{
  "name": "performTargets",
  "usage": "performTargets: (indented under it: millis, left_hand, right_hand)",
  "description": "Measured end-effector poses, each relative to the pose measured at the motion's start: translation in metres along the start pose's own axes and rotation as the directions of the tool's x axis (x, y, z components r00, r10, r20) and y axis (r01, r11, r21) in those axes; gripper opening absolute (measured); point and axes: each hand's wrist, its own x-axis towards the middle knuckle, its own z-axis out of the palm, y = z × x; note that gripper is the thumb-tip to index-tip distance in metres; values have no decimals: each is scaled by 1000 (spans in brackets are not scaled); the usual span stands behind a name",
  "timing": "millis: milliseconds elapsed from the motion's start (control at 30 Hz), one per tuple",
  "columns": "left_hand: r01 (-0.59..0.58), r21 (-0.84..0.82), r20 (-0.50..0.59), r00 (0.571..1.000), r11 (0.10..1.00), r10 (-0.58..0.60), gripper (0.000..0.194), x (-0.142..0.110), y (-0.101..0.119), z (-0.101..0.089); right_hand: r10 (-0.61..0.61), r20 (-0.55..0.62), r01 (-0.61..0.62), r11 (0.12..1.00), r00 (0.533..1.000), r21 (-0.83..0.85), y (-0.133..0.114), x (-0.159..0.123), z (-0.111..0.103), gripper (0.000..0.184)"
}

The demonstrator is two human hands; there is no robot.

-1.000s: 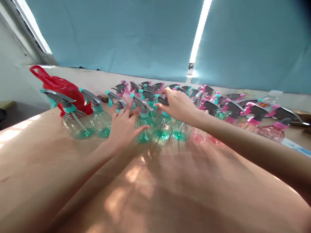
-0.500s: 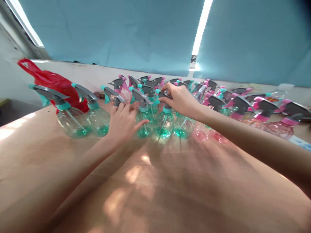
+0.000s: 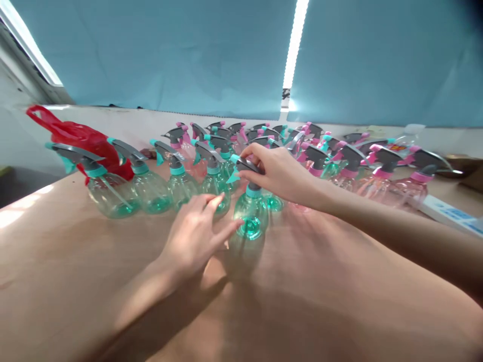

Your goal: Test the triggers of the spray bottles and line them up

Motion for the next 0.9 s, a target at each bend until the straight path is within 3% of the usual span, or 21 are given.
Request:
performTargets:
  millis: [167,267,400,500,633,800,900]
  left_hand:
    - [-15,-307,153,986,951,65,83,-18,37,18]
    - [1,-352,182,981,936,67,90,-26,62,28]
    - [-41,-514,168,975,857,148,74,-31,91,34]
    - [-30,-640,198,959,768,203,75,-30,108,41]
    - [-51,-704,186,949,708,253,80,-22,128,62]
    - [-169,-742,114,922,649,369,81,-4,155,82]
    - [-207,-740,88,913,640,398,82,4,164,88]
  right_hand:
    - [9,34,-13,991,999,131,-17,-39,-20,23]
    - [31,99,-56,965,995,255,-20,-62,-38,28]
    - [45,225,-165,819,973,549,-6,-101,-63,43]
    - [12,247,-183,705,969,685,13,-134,-71,58]
    - [85,187,-188,735,979,651,36,-167,-69,68]
    - [209,72,-211,781,975,588,46,-175,-73,53]
    - [240,65,-239,824,969,513,46,-172,-82,38]
